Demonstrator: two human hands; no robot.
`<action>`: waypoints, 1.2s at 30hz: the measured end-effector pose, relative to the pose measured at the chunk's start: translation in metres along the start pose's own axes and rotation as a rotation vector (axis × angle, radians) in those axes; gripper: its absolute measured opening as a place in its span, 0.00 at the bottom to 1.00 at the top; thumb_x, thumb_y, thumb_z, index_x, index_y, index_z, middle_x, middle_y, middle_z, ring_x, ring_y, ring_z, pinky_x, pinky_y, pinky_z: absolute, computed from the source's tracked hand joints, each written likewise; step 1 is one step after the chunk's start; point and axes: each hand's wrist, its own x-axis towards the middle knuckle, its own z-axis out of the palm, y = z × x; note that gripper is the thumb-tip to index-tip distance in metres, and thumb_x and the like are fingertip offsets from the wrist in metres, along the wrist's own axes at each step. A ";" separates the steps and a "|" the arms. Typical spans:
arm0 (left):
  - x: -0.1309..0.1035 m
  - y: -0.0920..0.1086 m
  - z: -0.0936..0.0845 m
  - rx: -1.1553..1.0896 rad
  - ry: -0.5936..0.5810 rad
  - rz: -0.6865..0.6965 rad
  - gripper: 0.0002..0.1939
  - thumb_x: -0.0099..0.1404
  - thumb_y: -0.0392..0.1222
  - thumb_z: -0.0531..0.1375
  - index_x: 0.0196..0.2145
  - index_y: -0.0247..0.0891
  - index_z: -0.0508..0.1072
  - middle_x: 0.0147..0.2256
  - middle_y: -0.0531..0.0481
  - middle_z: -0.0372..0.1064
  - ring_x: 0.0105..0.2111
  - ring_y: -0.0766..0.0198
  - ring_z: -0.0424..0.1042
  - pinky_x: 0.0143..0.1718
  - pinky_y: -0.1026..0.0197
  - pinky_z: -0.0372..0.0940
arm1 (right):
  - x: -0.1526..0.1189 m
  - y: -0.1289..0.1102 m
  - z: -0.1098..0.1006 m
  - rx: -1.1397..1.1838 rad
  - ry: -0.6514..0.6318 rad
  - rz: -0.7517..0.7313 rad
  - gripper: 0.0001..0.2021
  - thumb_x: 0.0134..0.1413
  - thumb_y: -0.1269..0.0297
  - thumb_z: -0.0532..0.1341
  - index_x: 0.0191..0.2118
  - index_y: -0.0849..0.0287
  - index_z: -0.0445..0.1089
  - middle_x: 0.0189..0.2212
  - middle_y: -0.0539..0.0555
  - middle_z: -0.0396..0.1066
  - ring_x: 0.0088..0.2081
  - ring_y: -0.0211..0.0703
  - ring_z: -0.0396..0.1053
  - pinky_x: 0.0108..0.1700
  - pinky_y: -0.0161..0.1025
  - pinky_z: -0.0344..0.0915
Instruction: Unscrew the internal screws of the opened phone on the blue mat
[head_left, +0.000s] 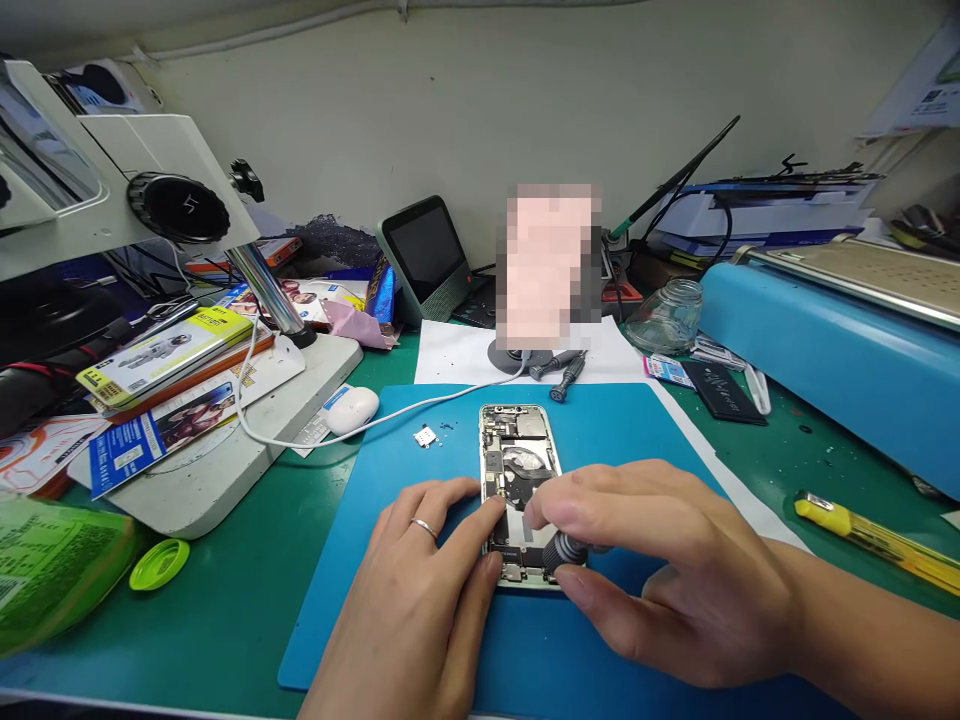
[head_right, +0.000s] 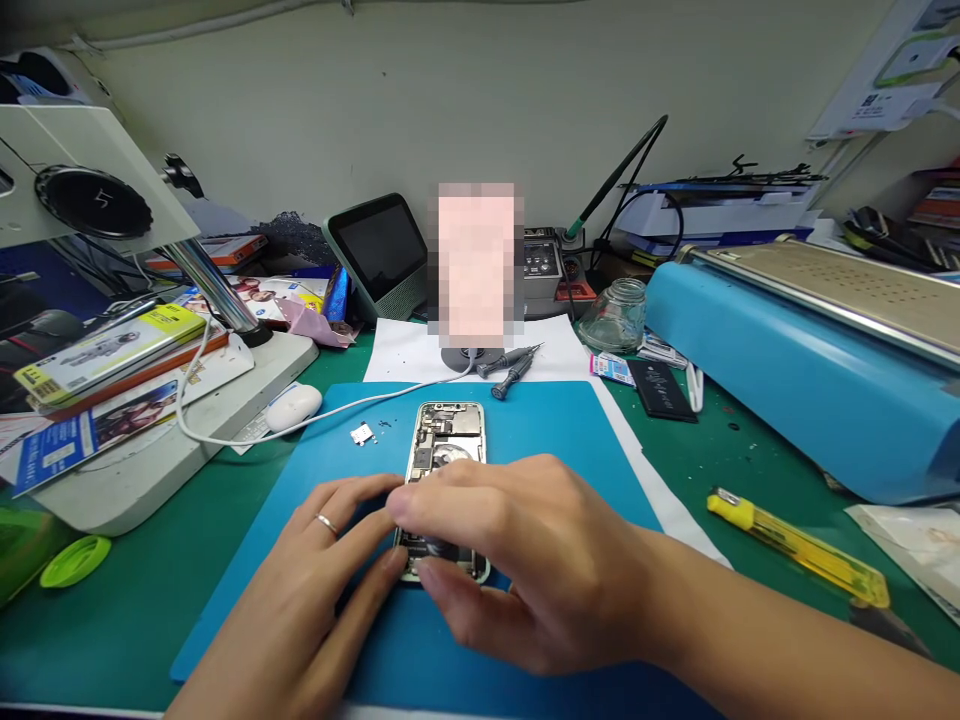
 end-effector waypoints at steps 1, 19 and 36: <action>0.000 0.000 0.000 -0.002 -0.003 -0.003 0.20 0.79 0.39 0.51 0.62 0.45 0.74 0.63 0.42 0.70 0.60 0.46 0.69 0.57 0.40 0.73 | 0.000 0.000 0.000 -0.004 0.000 0.004 0.24 0.61 0.78 0.64 0.61 0.59 0.65 0.41 0.55 0.83 0.39 0.41 0.83 0.43 0.34 0.79; 0.000 0.000 -0.001 -0.010 0.018 -0.015 0.19 0.77 0.43 0.57 0.63 0.51 0.73 0.62 0.46 0.71 0.61 0.46 0.69 0.59 0.42 0.73 | 0.001 -0.002 -0.003 -0.028 0.005 0.005 0.25 0.59 0.78 0.65 0.61 0.58 0.65 0.42 0.56 0.84 0.39 0.44 0.83 0.42 0.36 0.81; 0.000 0.001 -0.001 -0.008 0.006 -0.019 0.20 0.77 0.43 0.57 0.63 0.49 0.73 0.62 0.45 0.71 0.60 0.45 0.69 0.59 0.41 0.72 | 0.000 -0.001 -0.004 -0.011 0.013 -0.018 0.22 0.59 0.79 0.64 0.58 0.60 0.65 0.42 0.57 0.83 0.42 0.41 0.84 0.46 0.33 0.80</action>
